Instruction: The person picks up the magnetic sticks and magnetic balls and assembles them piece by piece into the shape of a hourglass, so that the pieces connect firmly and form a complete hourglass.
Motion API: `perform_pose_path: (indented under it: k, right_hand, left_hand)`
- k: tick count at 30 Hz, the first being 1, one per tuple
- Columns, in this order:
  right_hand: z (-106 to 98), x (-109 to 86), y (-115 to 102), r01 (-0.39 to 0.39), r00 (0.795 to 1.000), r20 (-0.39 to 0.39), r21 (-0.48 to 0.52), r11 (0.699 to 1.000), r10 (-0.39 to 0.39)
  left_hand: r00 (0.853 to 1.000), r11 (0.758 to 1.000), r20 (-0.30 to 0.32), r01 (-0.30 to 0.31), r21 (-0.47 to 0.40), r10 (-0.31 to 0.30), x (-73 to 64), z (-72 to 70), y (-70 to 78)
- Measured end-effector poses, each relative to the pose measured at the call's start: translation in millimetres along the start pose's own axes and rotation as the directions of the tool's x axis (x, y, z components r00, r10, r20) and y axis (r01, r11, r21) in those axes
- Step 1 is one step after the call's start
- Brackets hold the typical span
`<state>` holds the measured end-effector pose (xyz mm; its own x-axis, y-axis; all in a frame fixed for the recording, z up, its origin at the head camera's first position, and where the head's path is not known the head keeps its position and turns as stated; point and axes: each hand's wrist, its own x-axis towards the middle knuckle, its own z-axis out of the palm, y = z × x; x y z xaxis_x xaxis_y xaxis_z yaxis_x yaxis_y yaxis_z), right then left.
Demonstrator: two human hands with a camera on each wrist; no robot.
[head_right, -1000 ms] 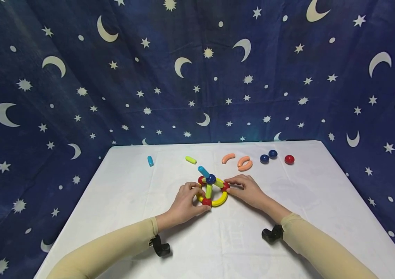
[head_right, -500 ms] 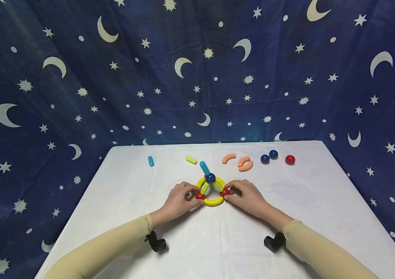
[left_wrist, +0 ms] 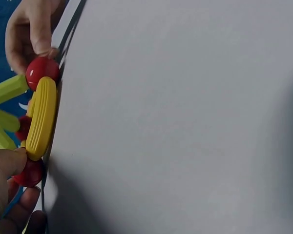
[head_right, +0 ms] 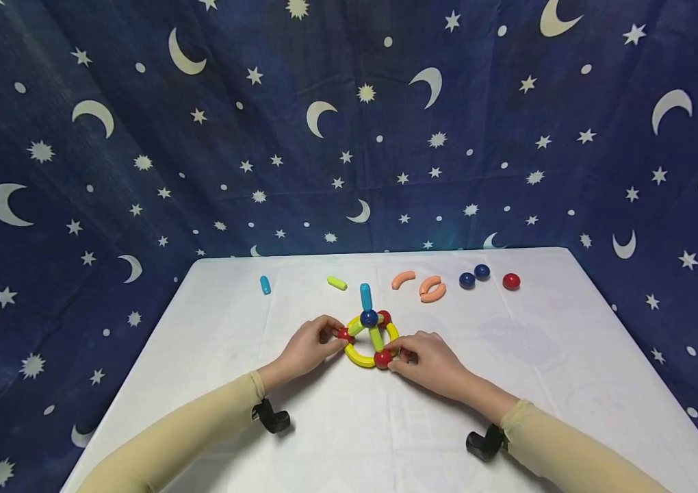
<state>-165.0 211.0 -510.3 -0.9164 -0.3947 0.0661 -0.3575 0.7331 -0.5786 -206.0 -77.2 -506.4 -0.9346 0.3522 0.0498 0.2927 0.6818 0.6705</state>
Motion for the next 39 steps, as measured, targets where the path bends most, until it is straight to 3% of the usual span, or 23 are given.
perform_pose_path:
  k: [13,20,25,27,30,34,36,39]
  right_hand:
    - [9.5,-13.4,-22.5,0.004,0.995,0.099,0.01,1.0,-0.005]
    - [14.7,-17.6,-30.8,-0.029,0.992,0.12,0.026,0.999,0.026]
    - [17.3,-19.5,-32.1,-0.007,0.992,0.127,0.057,0.998,0.0]
    - [16.0,-21.4,-31.0,0.01,0.996,0.091,0.07,0.997,-0.016]
    - [10.2,-24.2,-25.8,0.016,0.999,-0.034,0.121,0.993,-0.012]
    - [-2.8,-20.3,-11.6,-0.029,0.976,-0.205,0.186,0.982,0.068]
    - [-8.0,-15.7,-2.3,-0.074,0.968,-0.227,0.164,0.984,0.111]
    - [-12.4,-10.5,11.6,-0.115,0.974,-0.184,0.116,0.987,0.135]
  left_hand:
    - [0.999,0.999,0.026,-0.039,-0.034,0.04,17.4,-5.5,-1.2]
    - [0.999,0.997,0.042,-0.029,-0.07,0.032,26.7,-2.1,0.5]
    - [0.997,0.994,0.07,-0.017,-0.107,0.025,34.0,1.0,5.3]
    - [0.997,0.993,0.077,-0.021,-0.113,0.03,36.8,2.6,7.0]
    - [0.996,0.992,0.083,-0.028,-0.119,0.038,40.4,4.6,8.8]
    - [0.995,0.992,0.094,-0.025,-0.124,0.036,43.7,5.6,10.3]
    - [0.994,0.991,0.104,-0.019,-0.131,0.033,45.0,6.0,11.3]
    - [0.991,0.99,0.124,-0.02,-0.143,0.038,46.8,7.2,13.2]
